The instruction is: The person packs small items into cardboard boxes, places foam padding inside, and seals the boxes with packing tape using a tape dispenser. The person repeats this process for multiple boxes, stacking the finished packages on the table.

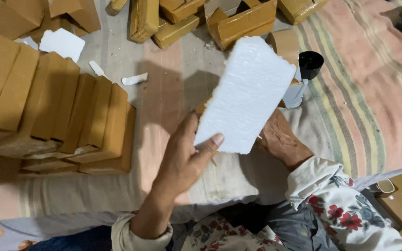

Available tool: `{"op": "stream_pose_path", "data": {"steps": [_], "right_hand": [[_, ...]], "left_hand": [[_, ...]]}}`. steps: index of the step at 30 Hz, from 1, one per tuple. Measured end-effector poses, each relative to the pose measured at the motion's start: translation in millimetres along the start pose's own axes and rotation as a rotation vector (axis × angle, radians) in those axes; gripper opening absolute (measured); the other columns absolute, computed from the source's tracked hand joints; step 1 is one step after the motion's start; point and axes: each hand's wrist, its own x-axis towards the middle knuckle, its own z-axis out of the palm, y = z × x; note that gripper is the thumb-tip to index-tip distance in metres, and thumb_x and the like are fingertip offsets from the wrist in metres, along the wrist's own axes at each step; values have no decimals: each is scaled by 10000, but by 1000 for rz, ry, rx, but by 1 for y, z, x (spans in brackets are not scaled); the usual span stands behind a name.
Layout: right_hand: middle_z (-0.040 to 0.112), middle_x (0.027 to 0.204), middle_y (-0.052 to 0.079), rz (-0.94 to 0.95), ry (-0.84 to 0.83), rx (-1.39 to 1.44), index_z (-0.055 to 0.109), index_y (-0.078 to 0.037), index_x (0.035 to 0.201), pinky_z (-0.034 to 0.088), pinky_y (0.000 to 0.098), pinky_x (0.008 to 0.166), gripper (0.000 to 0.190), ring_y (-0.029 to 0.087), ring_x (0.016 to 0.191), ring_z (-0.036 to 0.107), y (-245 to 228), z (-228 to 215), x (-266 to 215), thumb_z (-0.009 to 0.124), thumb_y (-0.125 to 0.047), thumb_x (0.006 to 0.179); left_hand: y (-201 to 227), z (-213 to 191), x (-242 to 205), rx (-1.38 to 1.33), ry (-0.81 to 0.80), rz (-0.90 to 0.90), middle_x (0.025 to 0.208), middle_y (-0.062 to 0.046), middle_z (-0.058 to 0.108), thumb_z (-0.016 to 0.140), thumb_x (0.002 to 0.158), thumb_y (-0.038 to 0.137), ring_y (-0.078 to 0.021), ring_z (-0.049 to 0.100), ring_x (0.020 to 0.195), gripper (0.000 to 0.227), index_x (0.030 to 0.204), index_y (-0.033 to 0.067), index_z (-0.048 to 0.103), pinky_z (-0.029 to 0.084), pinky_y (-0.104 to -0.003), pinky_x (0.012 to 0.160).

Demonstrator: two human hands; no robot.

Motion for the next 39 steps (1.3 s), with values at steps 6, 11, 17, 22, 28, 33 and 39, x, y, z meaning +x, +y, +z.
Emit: {"op": "stream_pose_path", "data": {"steps": [6,11,17,22,28,33,39], "right_hand": [[526,1461,197,107,-100,-62,554,-31,1337,360,502,1168,556,405,1408,444,25,8,23,707,-170,820],[581,1405,173,89,-208,-119,627,-15,1207,426,477,1106,403,371,1372,487,6,1,12,681,-124,823],[644,1338,137,-145,-121,-307,709,-7,1001,502,454,1050,224,323,1350,533,-17,-16,-2,673,-67,788],[618,1359,112,-19,-11,-304,730,-43,1029,504,475,1078,261,318,1372,509,-25,-16,-12,772,-95,777],[604,1395,134,53,75,-285,721,-62,992,489,466,1114,218,350,1387,502,-23,-14,-16,775,-82,782],[683,1245,77,1,48,-302,729,-47,1034,480,438,1038,212,280,1277,582,-21,-14,-17,730,-74,823],[709,1128,55,-19,-45,-304,719,-62,1019,488,411,924,207,247,1065,630,-24,-19,-14,680,-84,817]], "left_hand": [[13,19,-14,33,-104,-223,1021,-204,678,632,944,353,-269,675,950,383,1087,2,587,571,-462,822],[-58,5,32,-410,-25,-325,1041,-115,741,677,833,263,-235,706,979,523,1309,52,627,564,-381,811],[-126,-35,77,-752,141,-282,1078,-104,685,709,832,170,-197,664,1051,361,1163,37,658,570,-368,932],[-132,-38,82,-46,-3,-277,1015,-161,742,657,820,164,-281,700,919,389,1171,-2,679,562,-425,870],[-126,0,90,612,-66,-287,1248,-282,611,629,888,200,-406,604,1159,516,1306,-69,493,461,-495,1005],[-132,26,100,557,-200,-93,1340,-359,516,607,885,138,-468,502,1265,523,1306,-136,457,379,-509,1073],[-97,20,92,781,-238,-194,1311,-288,590,570,908,101,-397,600,1201,458,1311,-114,538,460,-501,1073]]}}
